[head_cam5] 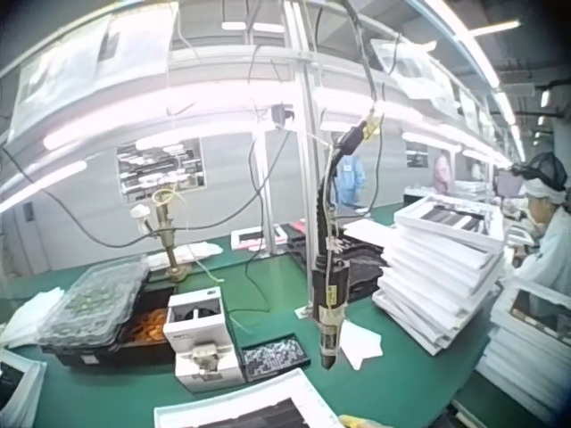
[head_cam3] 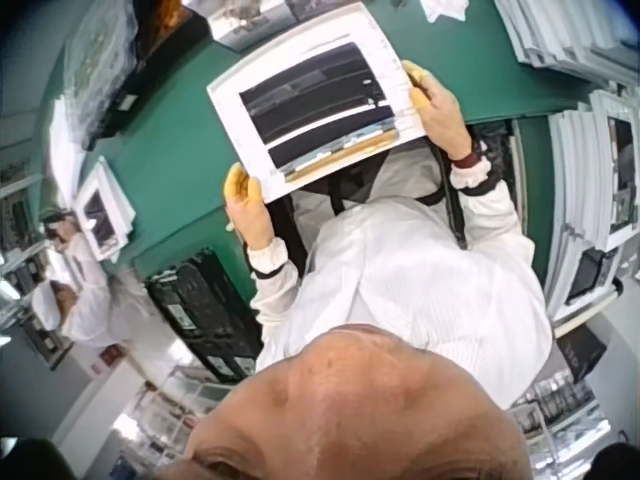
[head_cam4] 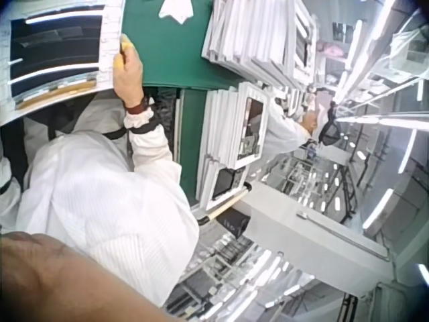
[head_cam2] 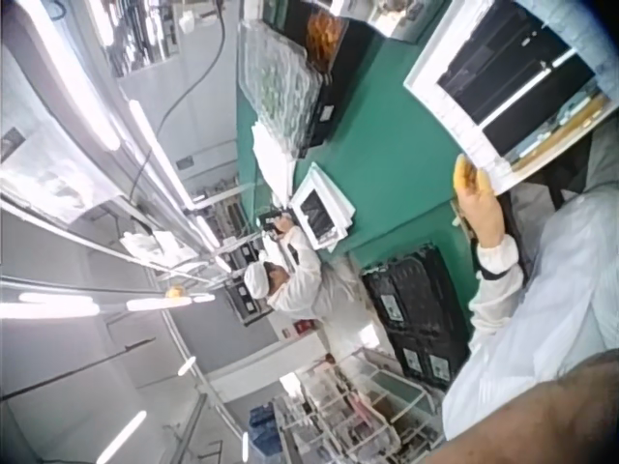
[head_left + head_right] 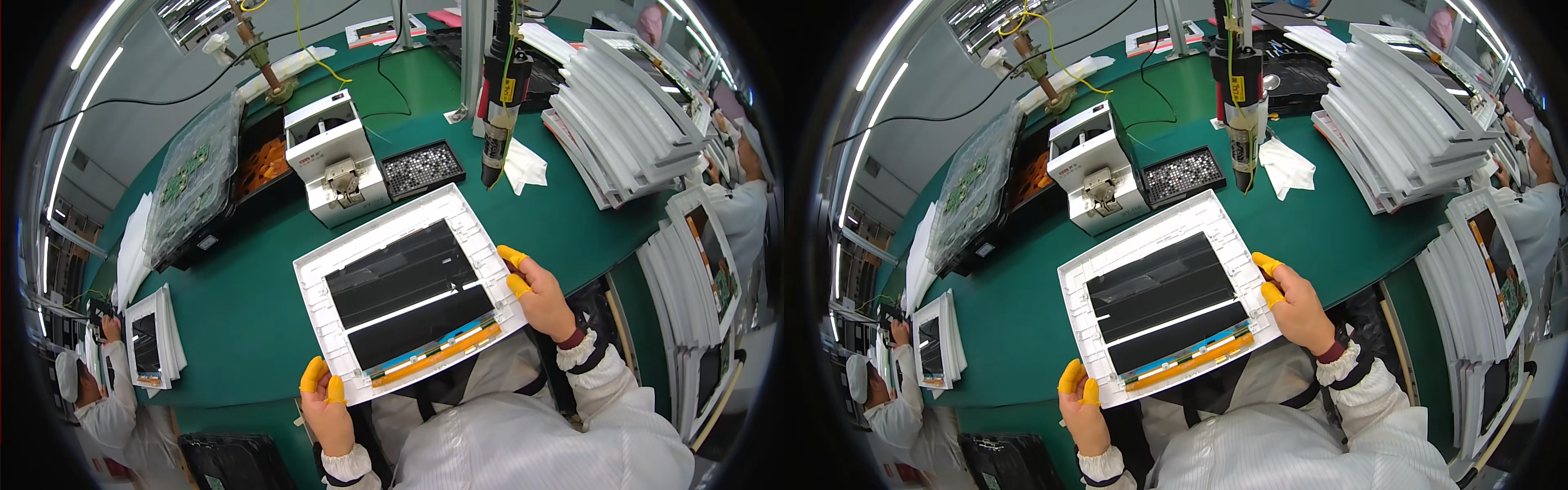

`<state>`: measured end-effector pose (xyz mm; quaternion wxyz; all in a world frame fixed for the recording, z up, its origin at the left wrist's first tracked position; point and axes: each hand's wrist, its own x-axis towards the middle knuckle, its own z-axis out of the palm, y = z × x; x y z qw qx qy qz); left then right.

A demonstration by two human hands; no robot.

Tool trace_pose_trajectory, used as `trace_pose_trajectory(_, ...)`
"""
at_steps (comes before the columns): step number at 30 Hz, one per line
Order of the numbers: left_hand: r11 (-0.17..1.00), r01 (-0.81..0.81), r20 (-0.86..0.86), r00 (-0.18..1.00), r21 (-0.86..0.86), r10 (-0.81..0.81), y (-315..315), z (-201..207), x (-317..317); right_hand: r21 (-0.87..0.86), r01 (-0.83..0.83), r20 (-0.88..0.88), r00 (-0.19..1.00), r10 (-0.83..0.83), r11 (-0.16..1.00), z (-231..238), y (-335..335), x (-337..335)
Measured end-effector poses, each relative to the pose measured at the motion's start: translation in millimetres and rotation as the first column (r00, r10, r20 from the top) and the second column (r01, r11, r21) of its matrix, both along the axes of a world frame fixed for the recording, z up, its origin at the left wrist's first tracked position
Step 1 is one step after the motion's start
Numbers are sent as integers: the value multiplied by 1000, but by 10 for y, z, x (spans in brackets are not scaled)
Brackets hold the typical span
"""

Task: Assembling the internal circuit boards and wiring for flat-panel display units in a factory setting.

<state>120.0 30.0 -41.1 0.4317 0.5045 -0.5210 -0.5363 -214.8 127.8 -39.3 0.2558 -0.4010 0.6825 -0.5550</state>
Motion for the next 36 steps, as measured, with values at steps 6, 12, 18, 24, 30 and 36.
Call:
trace_pose_trajectory(6, 1000, -20, -3, 1000, -3, 20, -66, 10, -83, 26, -12, 44, 999, 11, 1000, 2, -66, -61)
trace_pose_trajectory(12, 997, -28, -4, 1000, -75, 27, -181, 42, -151, -31, 9, 62, 998, -7, 999, 28, -47, -95)
trace_pose_trajectory(18, 992, -5, 270, 962, -129, 40, -184, 3, 21, -53, 8, -173, 985, -17, 999, -135, -40, -48)
trace_pose_trajectory(24, 993, -18, 149, 988, -117, 36, -187, 1, -14, 44, -89, 75, 993, 86, 995, 21, 50, -27)
trace_pose_trajectory(30, 988, -23, 146, 988, -153, 46, -178, 118, -122, -11, -40, -15, 999, 40, 999, -136, -44, -103)
trace_pose_trajectory(36, 984, -18, 165, 985, -179, 47, -217, 73, -125, -26, -51, -55, 997, 50, 998, -157, -83, -138)
